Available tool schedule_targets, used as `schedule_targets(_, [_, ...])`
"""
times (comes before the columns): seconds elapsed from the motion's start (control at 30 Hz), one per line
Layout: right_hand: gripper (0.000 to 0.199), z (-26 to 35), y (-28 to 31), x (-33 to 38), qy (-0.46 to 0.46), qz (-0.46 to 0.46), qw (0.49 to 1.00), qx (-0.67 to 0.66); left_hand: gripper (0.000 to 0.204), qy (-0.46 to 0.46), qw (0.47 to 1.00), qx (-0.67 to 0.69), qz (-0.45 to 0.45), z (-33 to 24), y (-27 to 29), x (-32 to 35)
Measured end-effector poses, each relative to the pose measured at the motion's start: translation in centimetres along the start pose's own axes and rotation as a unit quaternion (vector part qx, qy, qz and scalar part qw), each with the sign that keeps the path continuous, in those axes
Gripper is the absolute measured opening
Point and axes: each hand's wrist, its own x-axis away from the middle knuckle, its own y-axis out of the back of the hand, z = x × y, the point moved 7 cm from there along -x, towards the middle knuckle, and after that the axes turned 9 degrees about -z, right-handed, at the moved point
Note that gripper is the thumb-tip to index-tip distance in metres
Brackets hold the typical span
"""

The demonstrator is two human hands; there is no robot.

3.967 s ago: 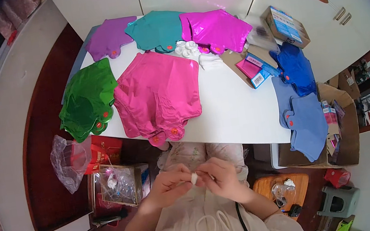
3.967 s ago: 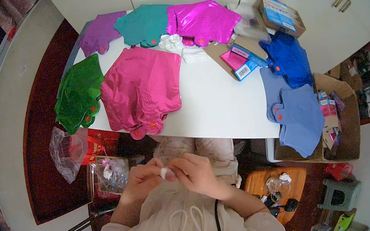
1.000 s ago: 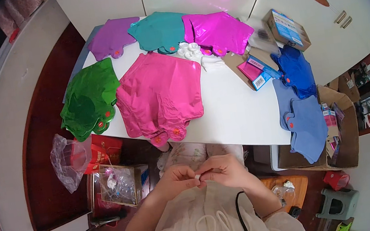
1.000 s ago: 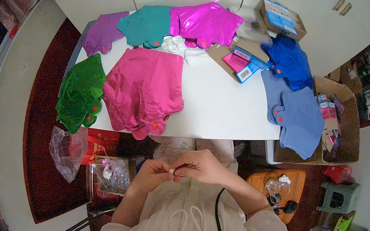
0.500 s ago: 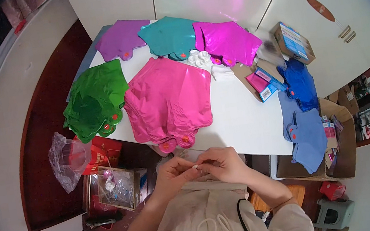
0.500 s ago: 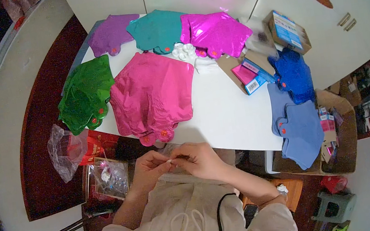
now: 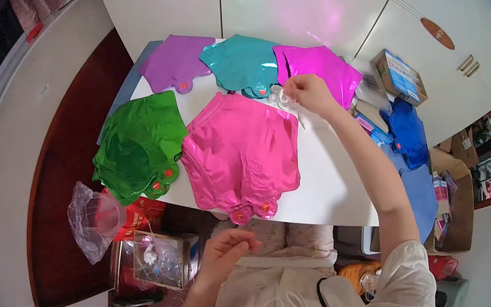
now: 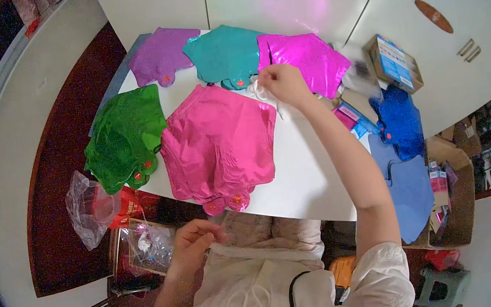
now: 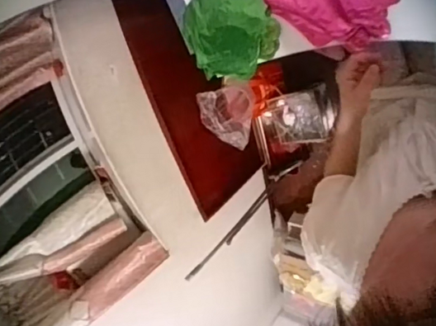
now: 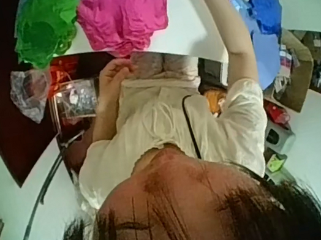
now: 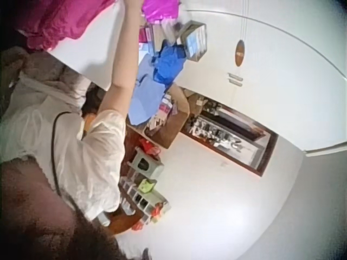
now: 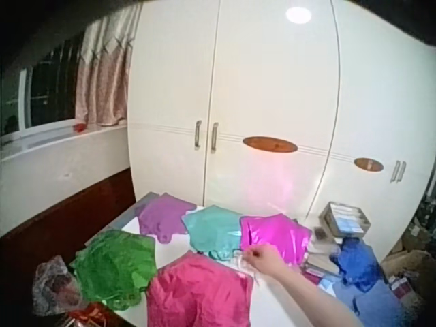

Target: Attaching small white plastic components to rubber bands at a workspace.

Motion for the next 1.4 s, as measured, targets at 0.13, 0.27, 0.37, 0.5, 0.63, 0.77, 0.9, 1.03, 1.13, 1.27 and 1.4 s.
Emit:
schedule_targets(0.13, [0.013,-1.5,-2.4,-3.1,0.024,0.002,0.998,0.064,0.015,-0.016,1.0,0.01,-0.01,0.5,1.1,0.1])
schedule_targets(0.27, [0.01,-1.7,-3.7,-3.5,0.092,-0.028,0.982,0.165,0.014,-0.008,0.999,0.009,-0.033,0.5,2.1,0.0])
schedule_targets(0.37, [0.011,-0.7,-4.3,-2.4,0.185,-0.08,0.95,0.239,0.014,0.002,0.999,0.002,-0.037,0.5,2.3,0.1])
schedule_targets(0.5, [0.012,0.1,-4.3,-1.3,0.205,-0.117,0.934,0.267,0.013,0.003,0.999,-0.013,-0.029,0.2,1.6,0.2])
schedule_targets(0.63, [0.015,1.3,-3.1,-0.2,0.201,-0.136,0.939,0.243,0.014,-0.011,1.0,0.005,-0.017,0.4,1.2,0.7])
schedule_targets(0.77, [0.021,3.6,1.0,2.7,0.237,-0.199,0.933,0.185,0.014,-0.023,1.0,-0.007,-0.005,0.9,1.1,1.2])
schedule_targets(0.9, [0.027,6.8,5.3,10.6,0.21,-0.184,0.956,0.095,0.012,0.025,0.997,-0.053,-0.043,1.8,0.1,1.6])
schedule_targets(1.03, [0.029,7.9,4.7,21.2,0.205,-0.094,0.974,-0.018,0.015,-0.014,0.97,-0.239,-0.033,5.0,1.5,1.1])
schedule_targets(1.13, [0.022,5.6,1.6,27.4,0.124,0.071,0.988,-0.066,0.017,-0.057,0.902,-0.426,-0.043,6.7,2.3,-0.1])
schedule_targets(1.27, [0.016,-0.7,-4.5,32.8,0.0,0.176,0.981,-0.086,0.016,-0.12,0.848,-0.515,-0.01,9.7,2.8,-0.5])
schedule_targets(1.4, [0.019,-4.8,-9.2,35.2,-0.085,0.251,0.963,-0.045,0.015,-0.159,0.802,-0.576,0.01,10.9,1.5,-0.4])
